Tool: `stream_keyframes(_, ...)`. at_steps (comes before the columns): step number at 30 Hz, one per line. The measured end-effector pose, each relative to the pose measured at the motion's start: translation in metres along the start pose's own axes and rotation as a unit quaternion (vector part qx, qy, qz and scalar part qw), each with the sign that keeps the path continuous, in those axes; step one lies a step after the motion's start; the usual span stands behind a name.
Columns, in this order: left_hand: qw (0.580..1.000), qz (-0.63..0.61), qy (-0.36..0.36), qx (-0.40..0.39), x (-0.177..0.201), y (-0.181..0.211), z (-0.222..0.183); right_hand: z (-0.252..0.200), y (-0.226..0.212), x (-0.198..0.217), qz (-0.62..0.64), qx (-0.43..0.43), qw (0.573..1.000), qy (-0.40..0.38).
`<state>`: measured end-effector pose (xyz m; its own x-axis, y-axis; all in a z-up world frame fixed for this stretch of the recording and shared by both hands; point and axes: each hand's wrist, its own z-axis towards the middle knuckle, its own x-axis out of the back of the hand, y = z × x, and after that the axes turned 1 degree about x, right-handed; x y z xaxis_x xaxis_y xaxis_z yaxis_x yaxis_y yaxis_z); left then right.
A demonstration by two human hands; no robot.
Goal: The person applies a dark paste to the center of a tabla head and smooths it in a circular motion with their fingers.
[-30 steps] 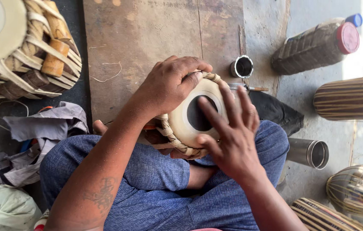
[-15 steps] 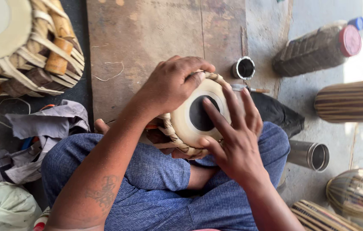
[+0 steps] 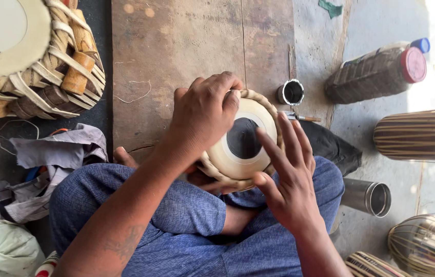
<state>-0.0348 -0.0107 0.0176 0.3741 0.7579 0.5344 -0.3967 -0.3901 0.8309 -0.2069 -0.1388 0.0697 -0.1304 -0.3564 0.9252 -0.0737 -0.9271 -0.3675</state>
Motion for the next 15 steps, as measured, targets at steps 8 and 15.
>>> stream_keyframes(8, 0.98, -0.181, -0.043, -0.076, 0.004, -0.023, 0.018, -0.012, 0.01, 0.001, 0.002, 0.029, 0.999, -0.022)
stream_keyframes(15, 0.981, -0.148, -0.096, -0.077, -0.002, -0.027, 0.019, 0.0, 0.003, -0.013, -0.059, 0.067, 0.995, -0.038)
